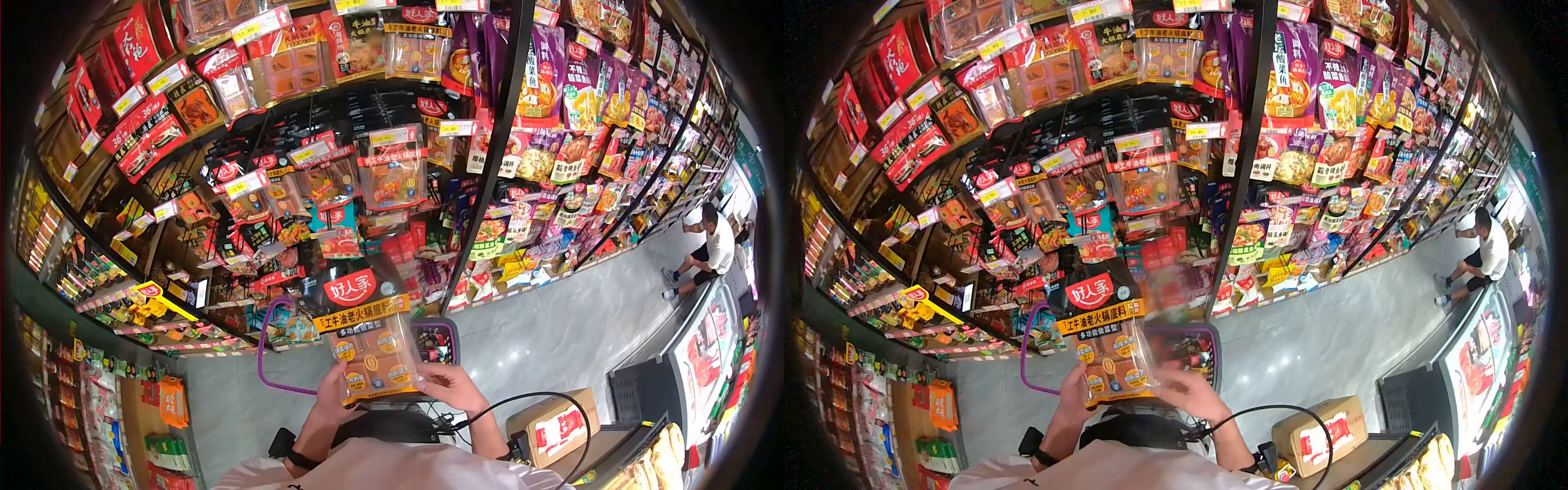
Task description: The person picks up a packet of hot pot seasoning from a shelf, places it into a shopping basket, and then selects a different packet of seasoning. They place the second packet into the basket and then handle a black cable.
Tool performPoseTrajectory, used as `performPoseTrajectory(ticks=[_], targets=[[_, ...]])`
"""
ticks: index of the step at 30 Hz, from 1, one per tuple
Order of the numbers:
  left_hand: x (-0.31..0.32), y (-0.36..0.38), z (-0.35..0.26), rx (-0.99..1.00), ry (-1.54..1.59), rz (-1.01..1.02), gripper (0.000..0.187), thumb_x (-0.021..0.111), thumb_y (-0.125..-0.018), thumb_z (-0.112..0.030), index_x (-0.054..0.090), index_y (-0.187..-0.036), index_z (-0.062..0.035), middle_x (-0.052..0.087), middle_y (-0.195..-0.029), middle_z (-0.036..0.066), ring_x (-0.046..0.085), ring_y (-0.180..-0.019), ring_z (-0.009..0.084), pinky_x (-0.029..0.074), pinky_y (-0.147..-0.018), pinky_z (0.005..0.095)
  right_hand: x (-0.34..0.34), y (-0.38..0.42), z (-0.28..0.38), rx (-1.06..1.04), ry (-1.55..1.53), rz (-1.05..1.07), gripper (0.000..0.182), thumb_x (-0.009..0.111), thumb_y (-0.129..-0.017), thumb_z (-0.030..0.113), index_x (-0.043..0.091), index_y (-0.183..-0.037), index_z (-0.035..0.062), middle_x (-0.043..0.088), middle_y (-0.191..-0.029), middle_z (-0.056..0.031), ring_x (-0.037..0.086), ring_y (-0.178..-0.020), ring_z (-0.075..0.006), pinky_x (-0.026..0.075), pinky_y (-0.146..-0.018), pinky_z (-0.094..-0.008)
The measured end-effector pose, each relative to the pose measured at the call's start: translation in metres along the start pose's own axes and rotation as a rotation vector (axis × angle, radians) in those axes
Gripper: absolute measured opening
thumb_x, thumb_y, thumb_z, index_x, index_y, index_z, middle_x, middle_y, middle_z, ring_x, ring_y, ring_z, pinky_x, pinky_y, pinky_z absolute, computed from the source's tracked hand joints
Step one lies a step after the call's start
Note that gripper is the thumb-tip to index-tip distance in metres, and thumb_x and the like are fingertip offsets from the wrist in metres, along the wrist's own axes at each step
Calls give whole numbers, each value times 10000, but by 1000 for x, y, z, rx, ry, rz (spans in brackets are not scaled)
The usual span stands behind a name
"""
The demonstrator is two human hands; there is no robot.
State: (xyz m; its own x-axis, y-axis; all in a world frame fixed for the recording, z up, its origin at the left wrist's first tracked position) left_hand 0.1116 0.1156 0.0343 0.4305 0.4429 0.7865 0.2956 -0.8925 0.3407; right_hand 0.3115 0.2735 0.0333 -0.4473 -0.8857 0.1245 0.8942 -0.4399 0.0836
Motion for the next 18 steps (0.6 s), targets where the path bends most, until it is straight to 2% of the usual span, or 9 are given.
performPoseTrajectory(ticks=[8,14,17,18], targets=[[-6,-4,10,-27,-11,-106,472,424,-1024,-425,468,-1360,-96,627,-1257,101,639,-1116,281,521,-950,456,-1,1,-2,-68,51,1,297,645,-952,119,639,-1223,-3,693,-1009,-42,575,-921,-63,495,-813,-246],[-8,1,2,-62,-129,-159,474,442,-1023,-401,464,-1362,-71,629,-1243,100,642,-1106,271,537,-924,438,2,-2,-23,3,-65,-76,260,648,-949,129,665,-1174,0,688,-992,-37,577,-892,-61,493,-802,-239],[-21,1,7,-62,-195,-181,464,461,-1022,-359,456,-1364,-46,620,-1252,114,644,-1097,263,533,-930,435,-2,-4,-20,77,119,-46,260,636,-955,143,671,-1180,18,688,-982,-31,585,-857,-68,491,-778,-236],[-19,2,7,-54,-220,-187,471,480,-1020,-353,452,-1358,-26,615,-1252,127,644,-1092,260,529,-939,432,7,-4,6,0,92,-117,231,587,-1000,185,641,-917,-24,503,-735,49,436,-715,-37,399,-608,-232]])
Point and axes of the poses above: each hand's wrist, its own y-axis away from the middle knuckle, its own x-axis out of the palm, z = x × y, the point moved 1 cm from there along -y, towards the middle knuckle
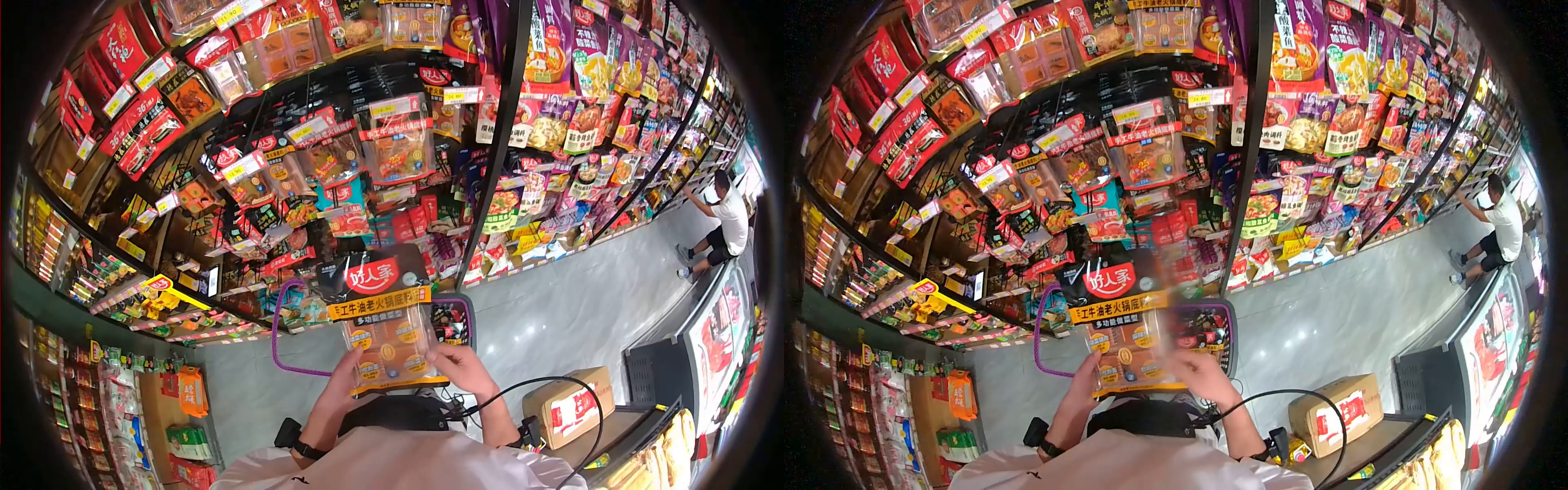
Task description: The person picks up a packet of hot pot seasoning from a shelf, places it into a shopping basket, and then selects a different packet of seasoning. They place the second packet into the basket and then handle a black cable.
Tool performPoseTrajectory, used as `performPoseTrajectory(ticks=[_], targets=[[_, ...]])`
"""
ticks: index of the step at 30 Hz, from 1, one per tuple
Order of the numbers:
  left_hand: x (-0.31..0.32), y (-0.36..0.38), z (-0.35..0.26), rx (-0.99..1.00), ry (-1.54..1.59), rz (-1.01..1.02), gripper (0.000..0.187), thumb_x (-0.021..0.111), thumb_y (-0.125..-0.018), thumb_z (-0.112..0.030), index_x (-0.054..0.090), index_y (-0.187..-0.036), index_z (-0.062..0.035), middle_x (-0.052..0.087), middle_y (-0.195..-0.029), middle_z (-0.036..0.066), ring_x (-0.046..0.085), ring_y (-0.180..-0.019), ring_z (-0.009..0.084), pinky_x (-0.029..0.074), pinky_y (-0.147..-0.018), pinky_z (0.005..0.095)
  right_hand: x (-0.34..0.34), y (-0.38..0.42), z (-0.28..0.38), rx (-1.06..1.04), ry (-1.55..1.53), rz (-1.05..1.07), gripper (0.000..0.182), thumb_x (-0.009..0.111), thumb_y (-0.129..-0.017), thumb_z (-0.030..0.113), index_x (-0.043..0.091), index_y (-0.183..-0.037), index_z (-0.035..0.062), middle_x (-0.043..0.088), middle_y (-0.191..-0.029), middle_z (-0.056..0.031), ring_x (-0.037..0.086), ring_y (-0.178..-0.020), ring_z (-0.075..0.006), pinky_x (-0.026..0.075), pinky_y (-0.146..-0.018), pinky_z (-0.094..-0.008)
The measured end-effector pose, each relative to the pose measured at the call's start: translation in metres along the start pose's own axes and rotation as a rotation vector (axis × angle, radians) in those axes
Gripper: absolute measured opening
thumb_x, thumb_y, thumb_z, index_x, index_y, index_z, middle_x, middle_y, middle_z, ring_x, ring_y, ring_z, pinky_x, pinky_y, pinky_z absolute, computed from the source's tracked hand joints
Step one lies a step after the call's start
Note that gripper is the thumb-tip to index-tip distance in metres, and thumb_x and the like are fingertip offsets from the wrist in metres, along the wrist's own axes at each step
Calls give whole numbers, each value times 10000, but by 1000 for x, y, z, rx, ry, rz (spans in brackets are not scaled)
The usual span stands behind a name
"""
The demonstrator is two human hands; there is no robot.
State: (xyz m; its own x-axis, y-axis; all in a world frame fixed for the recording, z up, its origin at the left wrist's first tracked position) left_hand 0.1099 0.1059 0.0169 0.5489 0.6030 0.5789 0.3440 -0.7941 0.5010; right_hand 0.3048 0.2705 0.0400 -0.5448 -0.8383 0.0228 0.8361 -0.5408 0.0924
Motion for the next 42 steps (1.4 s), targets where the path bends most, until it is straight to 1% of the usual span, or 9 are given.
performPoseTrajectory(ticks=[4,16,19,22,27,31,35,38,42], targets=[[3,0,-2,36,-29,35,495,450,-1032,-394,435,-1387,-49,598,-1288,121,624,-1132,261,518,-956,432,0,-3,-10,-47,-24,-68,304,558,-1017,212,571,-816,-15,477,-705,51,410,-694,-47,393,-604,-237],[13,-8,-11,-82,-132,91,622,284,-1048,-522,345,-1481,-80,490,-1426,120,524,-1267,265,451,-1039,436,3,-9,-32,-2,-88,20,252,585,-974,157,653,-1162,3,656,-904,-15,567,-826,-69,475,-744,-244],[10,-12,-2,-77,-287,108,637,273,-1051,-517,325,-1491,-60,482,-1430,116,515,-1273,256,442,-1049,419,-12,-9,-27,193,112,110,300,566,-989,199,625,-1190,-16,670,-942,-63,576,-856,-75,478,-772,-239],[23,-8,-2,-87,-321,144,635,271,-1059,-494,308,-1493,-32,487,-1421,115,512,-1274,248,438,-1050,398,-18,-10,-28,-5,129,-79,372,506,-1031,293,619,-1152,-40,673,-933,-80,561,-859,-67,479,-762,-259],[37,-19,-15,-156,-664,234,582,355,-1060,-426,303,-1484,-30,557,-1343,126,581,-1180,237,473,-981,402,-44,-23,-19,106,183,6,407,445,-1046,313,608,-1154,-44,668,-815,-127,617,-735,-211,494,-713,-352],[-10,-40,11,106,-809,163,527,445,-1051,-334,356,-1451,-2,569,-1331,123,581,-1182,221,480,-952,350,-54,-37,11,95,400,29,408,428,-1042,318,607,-1162,-28,671,-847,-207,661,-779,-353,510,-750,-398],[-37,-42,14,1,-881,165,478,490,-1042,-292,429,-1400,18,585,-1309,120,601,-1150,212,483,-943,329,-73,-72,-85,-78,720,-90,421,407,-1019,324,653,-962,-12,667,-834,-233,641,-795,-433,507,-720,-480],[-69,-43,33,-29,-904,205,509,539,-1013,-321,456,-1386,14,622,-1259,155,636,-1104,241,494,-935,346,-83,-92,-172,259,951,1,387,456,-965,323,686,-996,14,691,-971,-224,659,-913,-419,525,-794,-488],[-72,-23,38,27,-1593,146,602,604,-956,-399,464,-1391,-7,638,-1223,220,635,-1122,315,499,-929,379,-70,-106,-285,536,1080,162,387,522,-898,354,712,-1048,52,703,-1046,-196,670,-991,-382,535,-846,-462]])
Point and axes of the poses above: each hand's wrist, its own y-axis away from the middle knuckle, its own x-axis out of the palm, z = x × y, the point moved 1 cm from there along -y, towards the middle knuckle
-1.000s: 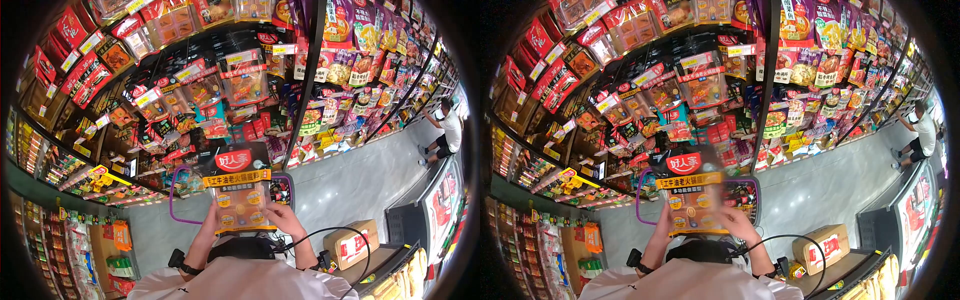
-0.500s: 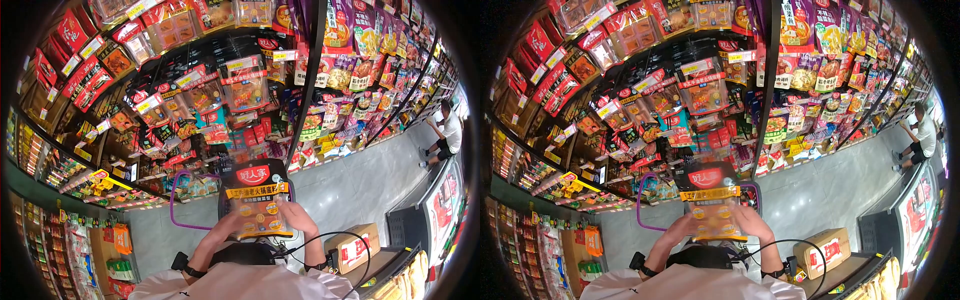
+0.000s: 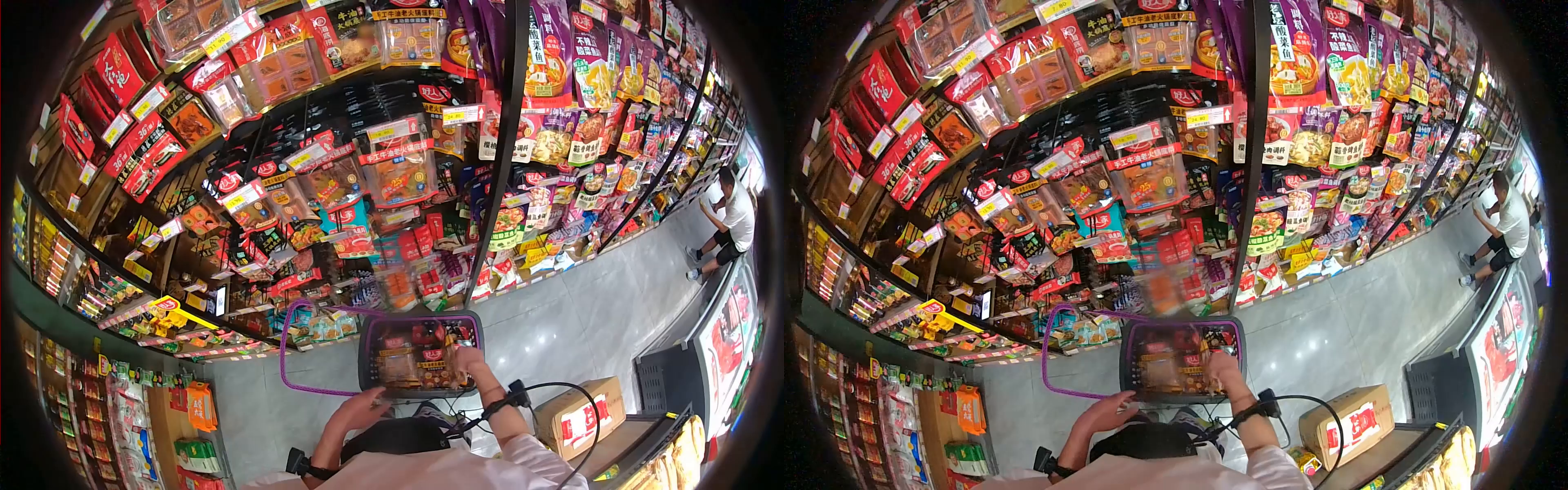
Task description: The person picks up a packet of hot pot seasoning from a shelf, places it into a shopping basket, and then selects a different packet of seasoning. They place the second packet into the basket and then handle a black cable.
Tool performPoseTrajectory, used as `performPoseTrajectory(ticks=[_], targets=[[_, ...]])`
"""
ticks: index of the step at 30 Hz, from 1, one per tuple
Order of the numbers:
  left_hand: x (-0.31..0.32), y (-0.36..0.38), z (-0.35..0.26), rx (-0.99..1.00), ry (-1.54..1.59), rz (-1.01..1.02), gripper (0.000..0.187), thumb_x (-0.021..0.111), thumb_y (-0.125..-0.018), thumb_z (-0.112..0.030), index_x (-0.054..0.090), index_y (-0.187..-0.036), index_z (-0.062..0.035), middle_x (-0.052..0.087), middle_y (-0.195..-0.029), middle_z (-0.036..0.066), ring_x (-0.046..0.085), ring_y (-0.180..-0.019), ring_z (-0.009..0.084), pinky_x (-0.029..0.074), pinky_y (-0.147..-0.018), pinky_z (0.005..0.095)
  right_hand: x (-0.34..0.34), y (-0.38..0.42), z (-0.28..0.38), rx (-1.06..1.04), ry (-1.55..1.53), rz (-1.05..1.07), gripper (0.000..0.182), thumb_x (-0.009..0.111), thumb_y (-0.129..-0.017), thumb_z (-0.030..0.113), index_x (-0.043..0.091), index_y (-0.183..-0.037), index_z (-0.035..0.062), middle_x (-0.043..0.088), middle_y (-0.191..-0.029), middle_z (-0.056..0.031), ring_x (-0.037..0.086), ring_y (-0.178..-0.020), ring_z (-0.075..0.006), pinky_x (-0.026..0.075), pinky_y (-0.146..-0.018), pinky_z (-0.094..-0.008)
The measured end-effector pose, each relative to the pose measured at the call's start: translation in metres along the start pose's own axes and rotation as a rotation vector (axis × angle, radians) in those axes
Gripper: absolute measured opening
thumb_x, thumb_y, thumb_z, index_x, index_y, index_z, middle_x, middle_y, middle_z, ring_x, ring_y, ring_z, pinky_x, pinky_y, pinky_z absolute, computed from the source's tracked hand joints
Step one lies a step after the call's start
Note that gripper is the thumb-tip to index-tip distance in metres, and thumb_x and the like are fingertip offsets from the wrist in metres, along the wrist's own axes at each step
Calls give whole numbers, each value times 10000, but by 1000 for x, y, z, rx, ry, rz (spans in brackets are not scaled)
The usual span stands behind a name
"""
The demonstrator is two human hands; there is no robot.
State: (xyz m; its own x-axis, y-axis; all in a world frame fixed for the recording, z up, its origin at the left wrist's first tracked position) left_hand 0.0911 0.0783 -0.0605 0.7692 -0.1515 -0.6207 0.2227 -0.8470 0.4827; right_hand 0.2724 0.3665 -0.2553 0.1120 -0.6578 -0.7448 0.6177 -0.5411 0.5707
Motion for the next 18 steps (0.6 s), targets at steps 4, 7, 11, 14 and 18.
performPoseTrajectory(ticks=[4,7,11,14,18], targets=[[-9,12,-15,-92,130,269,623,563,-961,-460,475,-1389,-16,643,-1228,203,624,-1130,332,484,-952,383,100,-39,-20,-192,241,226,414,526,-882,374,718,-1077,63,701,-1063,-211,675,-1024,-365,522,-865,-492],[-13,17,-21,-110,117,214,613,565,-960,-456,485,-1384,-21,643,-1230,199,619,-1136,335,477,-961,385,95,-10,8,-223,123,158,440,498,-895,390,716,-1077,54,699,-1064,-225,676,-1011,-382,497,-858,-567],[-12,17,-11,-159,112,165,592,561,-963,-443,495,-1375,-23,646,-1223,197,620,-1132,336,477,-961,385,89,2,45,-205,-52,67,493,407,-946,400,699,-1086,29,688,-1064,-252,663,-991,-427,472,-900,-578],[-12,20,-9,-137,104,164,581,561,-964,-440,503,-1369,-28,649,-1216,197,622,-1131,336,476,-964,384,98,-13,59,-210,-113,108,531,364,-971,421,658,-1149,16,677,-1088,-263,644,-1028,-441,471,-943,-531],[-14,21,-1,-153,136,154,565,564,-965,-435,514,-1356,-29,652,-1215,192,625,-1130,327,477,-965,382,82,-22,71,-214,-333,145,599,431,-942,488,569,-1263,2,664,-1111,-274,618,-1075,-459,482,-957,-497]])
Point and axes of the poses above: each hand's wrist, its own y-axis away from the middle knuckle, its own x-axis out of the palm, z = x × y, the point moved 1 cm from there along -y, towards the middle knuckle
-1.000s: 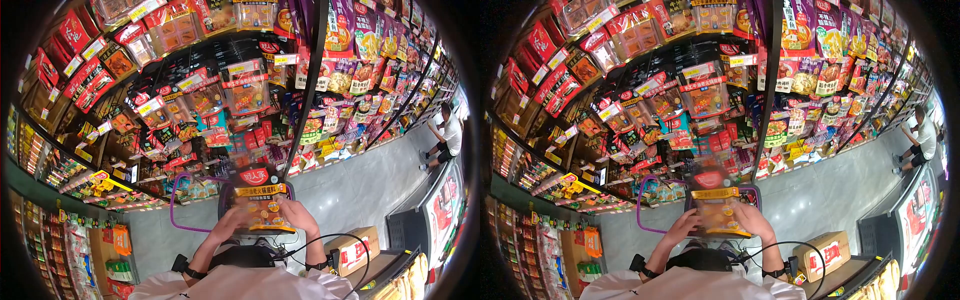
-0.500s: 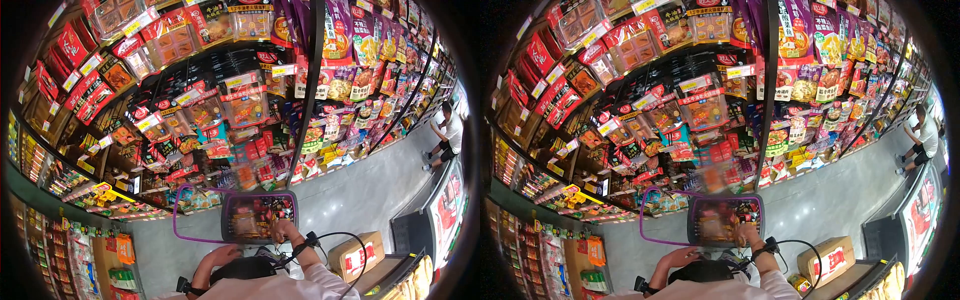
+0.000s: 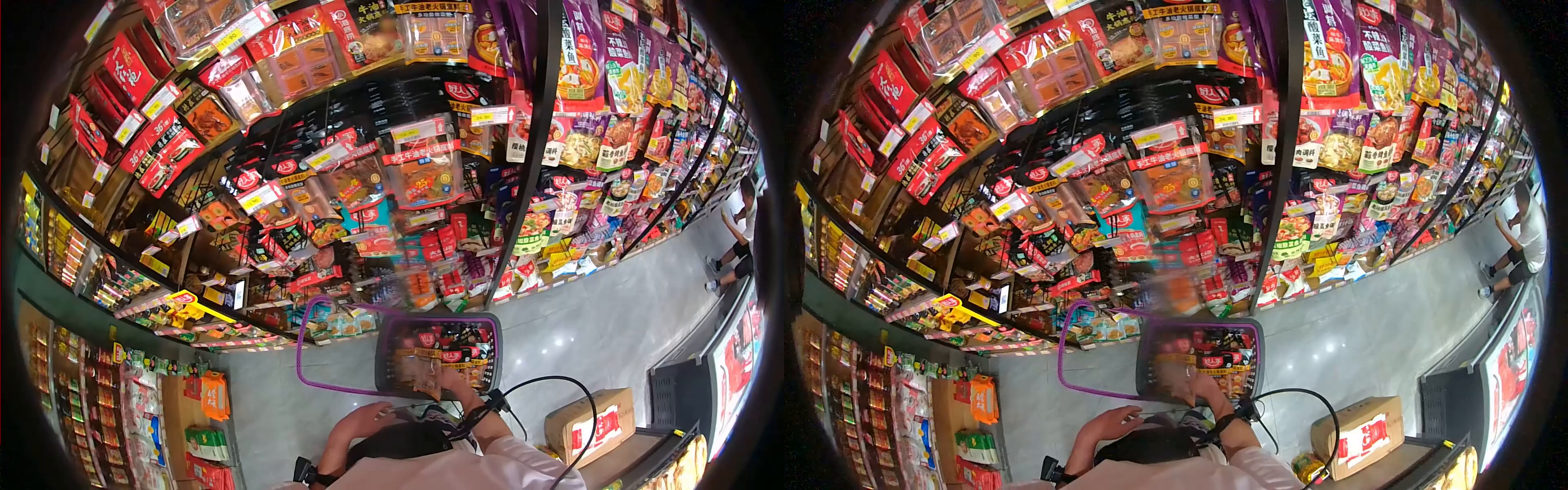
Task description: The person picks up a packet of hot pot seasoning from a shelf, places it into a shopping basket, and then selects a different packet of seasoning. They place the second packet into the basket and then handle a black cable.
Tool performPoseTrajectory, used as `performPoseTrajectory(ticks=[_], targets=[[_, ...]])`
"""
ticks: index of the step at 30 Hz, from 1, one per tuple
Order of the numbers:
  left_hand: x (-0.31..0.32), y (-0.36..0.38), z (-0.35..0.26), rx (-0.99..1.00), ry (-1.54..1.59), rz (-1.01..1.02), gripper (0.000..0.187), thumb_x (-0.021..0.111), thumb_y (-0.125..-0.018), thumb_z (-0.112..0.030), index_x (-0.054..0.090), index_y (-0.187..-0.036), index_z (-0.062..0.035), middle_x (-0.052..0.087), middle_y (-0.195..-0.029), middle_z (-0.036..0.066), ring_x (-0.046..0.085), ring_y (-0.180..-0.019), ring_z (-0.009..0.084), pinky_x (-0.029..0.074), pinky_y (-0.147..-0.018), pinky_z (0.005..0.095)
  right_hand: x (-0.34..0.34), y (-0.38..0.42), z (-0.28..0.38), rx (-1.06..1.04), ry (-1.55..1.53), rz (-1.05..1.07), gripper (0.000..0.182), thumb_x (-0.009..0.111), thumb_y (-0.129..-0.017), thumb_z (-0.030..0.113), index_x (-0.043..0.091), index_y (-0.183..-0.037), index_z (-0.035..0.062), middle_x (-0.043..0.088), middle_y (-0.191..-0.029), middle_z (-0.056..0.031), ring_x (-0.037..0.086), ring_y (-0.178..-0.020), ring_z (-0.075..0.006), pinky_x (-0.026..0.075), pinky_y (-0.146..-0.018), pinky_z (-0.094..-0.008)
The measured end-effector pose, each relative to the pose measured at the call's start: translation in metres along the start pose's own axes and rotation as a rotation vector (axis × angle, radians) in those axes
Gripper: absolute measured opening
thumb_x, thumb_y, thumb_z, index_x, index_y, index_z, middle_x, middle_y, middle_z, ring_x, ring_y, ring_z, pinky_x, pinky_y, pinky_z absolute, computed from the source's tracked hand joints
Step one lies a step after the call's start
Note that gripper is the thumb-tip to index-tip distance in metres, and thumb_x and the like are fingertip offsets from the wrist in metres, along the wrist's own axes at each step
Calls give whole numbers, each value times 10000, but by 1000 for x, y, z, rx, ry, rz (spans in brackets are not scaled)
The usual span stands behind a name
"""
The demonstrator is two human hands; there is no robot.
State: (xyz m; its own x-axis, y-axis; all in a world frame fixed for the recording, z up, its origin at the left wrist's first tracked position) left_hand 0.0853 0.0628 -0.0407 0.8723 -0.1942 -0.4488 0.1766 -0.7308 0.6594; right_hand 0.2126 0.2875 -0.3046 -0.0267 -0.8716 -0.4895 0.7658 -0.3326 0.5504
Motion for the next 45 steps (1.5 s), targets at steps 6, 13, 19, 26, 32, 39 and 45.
performPoseTrajectory(ticks=[6,13,19,26,32,39,45], targets=[[-14,-2,24,-4,-3,-22,551,572,-967,-422,520,-1345,-25,651,-1218,187,632,-1123,306,489,-952,381,0,-16,-31,322,-174,-412,535,555,-879,474,652,-1138,16,681,-1055,-266,654,-1025,-418,518,-901,-478],[-22,-27,36,80,-70,71,557,561,-967,-448,527,-1333,-29,637,-1228,186,624,-1112,310,498,-926,386,12,-28,-108,122,-49,-285,380,559,-878,329,659,-1088,28,698,-930,-241,690,-867,-382,551,-763,-466],[-28,-59,40,224,20,117,521,576,-969,-415,539,-1315,-27,640,-1226,188,628,-1115,306,496,-936,382,-36,-58,-193,-212,305,-518,320,606,-837,193,669,-1061,-26,694,-947,-179,675,-851,-287,543,-783,-371],[-44,-60,41,271,11,160,517,562,-965,-423,549,-1315,-42,664,-1181,166,644,-1087,296,503,-919,368,-266,7,-29,-79,-91,-836,328,543,-912,166,601,-1172,-25,685,-894,-132,653,-851,-198,514,-819,-337],[-53,-69,65,309,6,192,464,558,-968,-416,602,-1241,-43,680,-1122,155,657,-1022,302,506,-888,378,-392,30,141,-317,-109,-958,415,622,-901,185,557,-1259,-14,643,-1166,-187,631,-1086,-296,486,-949,-373],[-59,-85,43,285,-17,133,420,552,-974,-394,614,-1189,-39,690,-1065,149,669,-987,268,511,-856,355,-470,-13,186,-381,220,-1187,574,661,-830,191,469,-1319,-41,520,-1302,-252,514,-1210,-381,410,-1047,-420],[-41,-95,-8,263,200,-59,349,579,-967,-336,613,-1168,-53,694,-1040,150,675,-998,289,518,-852,372,-544,-59,180,-388,-10,-1279,633,680,-794,188,439,-1330,-48,507,-1299,-297,462,-1247,-441,374,-1078,-461]])
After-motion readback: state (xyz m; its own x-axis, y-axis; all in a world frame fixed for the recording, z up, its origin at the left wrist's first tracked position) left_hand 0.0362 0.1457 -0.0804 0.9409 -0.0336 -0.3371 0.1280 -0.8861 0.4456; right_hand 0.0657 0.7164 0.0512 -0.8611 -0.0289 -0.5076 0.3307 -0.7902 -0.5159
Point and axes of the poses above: each hand's wrist, its own y-axis away from the middle knuckle, its own x-axis out of the palm, z = x × y, the point moved 1 cm from there along -y, towards the middle knuckle
